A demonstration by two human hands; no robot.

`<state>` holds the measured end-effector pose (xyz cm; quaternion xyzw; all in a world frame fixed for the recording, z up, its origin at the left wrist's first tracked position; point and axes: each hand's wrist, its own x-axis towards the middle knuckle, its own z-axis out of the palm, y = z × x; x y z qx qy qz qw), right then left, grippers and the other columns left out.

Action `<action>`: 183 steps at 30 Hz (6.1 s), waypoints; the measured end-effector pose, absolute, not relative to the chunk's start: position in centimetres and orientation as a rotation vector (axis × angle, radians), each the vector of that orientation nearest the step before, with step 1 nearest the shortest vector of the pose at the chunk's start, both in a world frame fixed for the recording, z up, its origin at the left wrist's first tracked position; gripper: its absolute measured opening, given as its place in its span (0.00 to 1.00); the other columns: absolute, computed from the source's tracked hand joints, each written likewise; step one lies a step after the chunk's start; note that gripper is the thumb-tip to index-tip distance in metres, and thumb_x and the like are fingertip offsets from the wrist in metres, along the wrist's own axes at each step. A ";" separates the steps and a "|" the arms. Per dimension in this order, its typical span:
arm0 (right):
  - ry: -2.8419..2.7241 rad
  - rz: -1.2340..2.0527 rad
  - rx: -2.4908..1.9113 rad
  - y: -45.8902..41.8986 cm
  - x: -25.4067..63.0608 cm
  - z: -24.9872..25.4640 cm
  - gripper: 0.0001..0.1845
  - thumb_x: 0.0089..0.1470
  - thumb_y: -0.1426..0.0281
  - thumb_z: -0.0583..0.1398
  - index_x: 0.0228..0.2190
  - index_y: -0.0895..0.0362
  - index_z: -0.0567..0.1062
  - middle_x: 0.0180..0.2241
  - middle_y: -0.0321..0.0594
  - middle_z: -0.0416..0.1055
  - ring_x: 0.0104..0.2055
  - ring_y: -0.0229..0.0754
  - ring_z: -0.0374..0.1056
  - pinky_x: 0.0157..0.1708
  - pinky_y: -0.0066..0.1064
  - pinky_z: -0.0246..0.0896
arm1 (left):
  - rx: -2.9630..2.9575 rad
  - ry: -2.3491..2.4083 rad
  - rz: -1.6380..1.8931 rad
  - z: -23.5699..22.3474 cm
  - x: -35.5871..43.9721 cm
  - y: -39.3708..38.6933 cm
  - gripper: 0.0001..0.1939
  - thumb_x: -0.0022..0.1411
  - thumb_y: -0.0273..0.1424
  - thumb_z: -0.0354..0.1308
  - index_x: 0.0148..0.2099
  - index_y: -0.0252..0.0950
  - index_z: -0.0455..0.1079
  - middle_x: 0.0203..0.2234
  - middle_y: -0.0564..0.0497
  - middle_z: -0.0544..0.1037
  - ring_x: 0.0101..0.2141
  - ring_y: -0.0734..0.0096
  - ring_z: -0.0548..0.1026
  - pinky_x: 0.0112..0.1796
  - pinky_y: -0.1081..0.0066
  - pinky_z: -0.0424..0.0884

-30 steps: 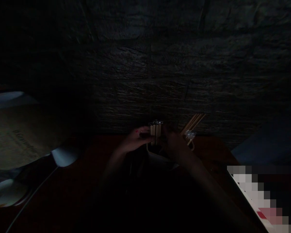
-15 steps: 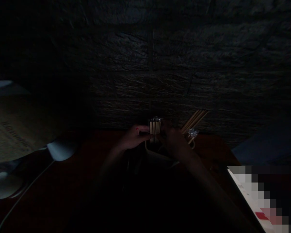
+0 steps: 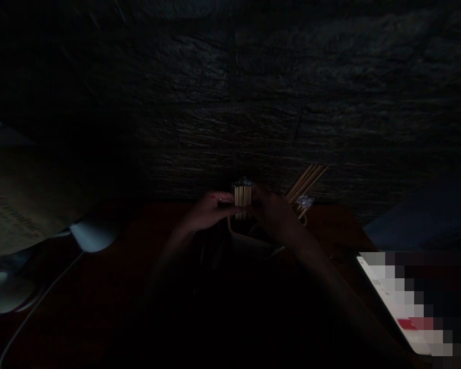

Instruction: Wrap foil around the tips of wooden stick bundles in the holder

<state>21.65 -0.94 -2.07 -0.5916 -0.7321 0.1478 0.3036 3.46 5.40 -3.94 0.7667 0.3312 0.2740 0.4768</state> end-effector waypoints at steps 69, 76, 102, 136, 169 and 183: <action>-1.923 0.325 -1.714 -2.0 21.9 -0.6 0.14 0.60 0.75 0.54 0.42 0.58 0.78 0.38 0.50 0.80 0.39 0.49 0.75 0.33 0.34 0.60 | 2.016 0.949 0.687 -3.2 4.1 4.6 0.14 0.62 0.40 0.59 0.35 0.36 0.78 0.31 0.52 0.81 0.33 0.67 0.76 0.34 0.70 0.67; -1.922 0.321 -1.702 -1.8 21.9 -0.7 0.13 0.61 0.75 0.54 0.41 0.59 0.78 0.38 0.49 0.80 0.39 0.48 0.75 0.34 0.34 0.61 | 1.999 0.904 0.745 -3.3 4.3 4.5 0.13 0.61 0.40 0.60 0.37 0.37 0.79 0.32 0.52 0.83 0.37 0.63 0.78 0.37 0.68 0.71; -1.917 0.368 -1.614 -1.8 21.9 -0.9 0.14 0.58 0.77 0.55 0.43 0.61 0.77 0.41 0.50 0.80 0.43 0.49 0.76 0.41 0.36 0.64 | 2.006 0.948 0.729 -3.9 4.6 4.6 0.13 0.64 0.39 0.58 0.38 0.35 0.78 0.35 0.49 0.82 0.40 0.61 0.78 0.41 0.65 0.71; -1.854 0.385 -1.533 -1.3 21.9 -1.6 0.15 0.58 0.77 0.57 0.46 0.58 0.74 0.41 0.47 0.80 0.44 0.50 0.76 0.43 0.39 0.67 | 1.813 0.900 0.877 -3.1 4.9 4.3 0.12 0.58 0.36 0.64 0.42 0.33 0.79 0.40 0.45 0.83 0.44 0.58 0.80 0.48 0.62 0.72; -1.853 0.355 -1.457 -1.4 21.9 -1.9 0.12 0.57 0.75 0.55 0.44 0.56 0.71 0.37 0.44 0.79 0.41 0.47 0.75 0.40 0.34 0.65 | 1.825 0.928 0.884 -2.9 4.8 4.2 0.10 0.57 0.35 0.64 0.39 0.35 0.79 0.38 0.47 0.84 0.41 0.60 0.80 0.43 0.64 0.74; -1.824 0.445 -1.441 -1.1 22.2 -2.1 0.10 0.57 0.78 0.58 0.41 0.57 0.73 0.39 0.44 0.80 0.41 0.46 0.77 0.40 0.35 0.67 | 1.842 0.831 0.820 -3.4 4.7 4.5 0.14 0.60 0.35 0.64 0.46 0.35 0.79 0.43 0.46 0.83 0.46 0.58 0.79 0.50 0.61 0.72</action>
